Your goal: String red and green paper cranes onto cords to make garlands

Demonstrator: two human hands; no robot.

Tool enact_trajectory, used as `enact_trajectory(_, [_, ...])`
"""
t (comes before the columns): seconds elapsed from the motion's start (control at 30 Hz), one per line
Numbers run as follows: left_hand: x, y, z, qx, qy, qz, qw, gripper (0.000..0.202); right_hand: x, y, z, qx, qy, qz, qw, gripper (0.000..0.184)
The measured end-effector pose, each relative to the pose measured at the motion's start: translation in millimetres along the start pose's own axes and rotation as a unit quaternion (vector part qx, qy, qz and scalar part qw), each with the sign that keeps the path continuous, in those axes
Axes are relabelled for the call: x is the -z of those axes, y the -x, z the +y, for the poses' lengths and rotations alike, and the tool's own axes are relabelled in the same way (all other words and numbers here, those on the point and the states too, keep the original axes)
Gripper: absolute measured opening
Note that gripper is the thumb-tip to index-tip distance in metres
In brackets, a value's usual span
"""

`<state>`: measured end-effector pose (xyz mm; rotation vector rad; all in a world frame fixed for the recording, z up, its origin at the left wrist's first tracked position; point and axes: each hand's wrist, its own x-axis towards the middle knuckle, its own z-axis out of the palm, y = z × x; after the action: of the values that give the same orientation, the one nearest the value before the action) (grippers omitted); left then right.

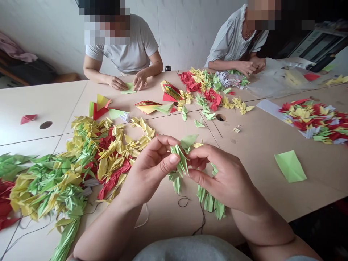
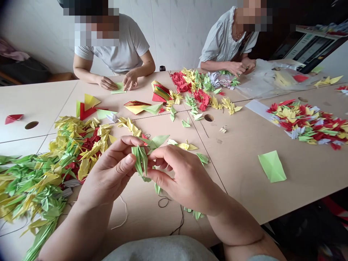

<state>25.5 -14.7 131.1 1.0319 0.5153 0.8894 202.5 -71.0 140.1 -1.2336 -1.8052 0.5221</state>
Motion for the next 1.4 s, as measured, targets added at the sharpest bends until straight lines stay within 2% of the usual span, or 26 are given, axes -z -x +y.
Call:
enact_trajectory(0.07, [-0.9, -0.6, -1.0, -0.009, 0.005, -0.009, 1.000, 0.017, 0.5, 0.0, 0.3, 0.007, 0.009, 0.009, 1.000, 0.007])
enact_trajectory(0.27, [-0.5, -0.5, -3.8, -0.014, -0.013, -0.015, 1.000, 0.017, 3.3, -0.9, -0.6, 0.037, 0.001, 0.006, 0.999, 0.014])
enact_trajectory(0.53, [-2.5, 5.0, -2.4, -0.024, -0.184, 0.011, 0.983, 0.029, 2.6, -2.6, 0.6, 0.062, 0.056, 0.003, 0.996, 0.012])
enact_trajectory(0.63, [-0.8, 7.4, -4.0, -0.032, -0.221, 0.000, 0.975, 0.037, 2.8, -2.8, 1.1, 0.061, 0.055, 0.000, 0.997, 0.010])
enact_trajectory(0.8, [1.1, 9.0, -7.9, -0.008, -0.187, -0.023, 0.982, 0.052, 4.4, -3.1, 0.9, 0.044, 0.040, 0.014, 0.998, 0.007])
enact_trajectory(1.03, [0.4, 7.4, -6.3, -0.002, -0.178, -0.033, 0.983, 0.047, 5.6, -3.1, 2.8, 0.071, 0.038, 0.009, 0.997, 0.012])
enact_trajectory(1.27, [2.9, 9.1, -6.1, -0.010, -0.267, -0.023, 0.963, 0.043, 3.0, -4.4, 2.2, 0.072, 0.049, 0.019, 0.996, 0.012])
enact_trajectory(1.4, [2.3, 10.5, -7.0, -0.029, -0.263, -0.030, 0.964, 0.046, 1.8, -4.2, 3.8, 0.081, 0.072, 0.013, 0.994, 0.005])
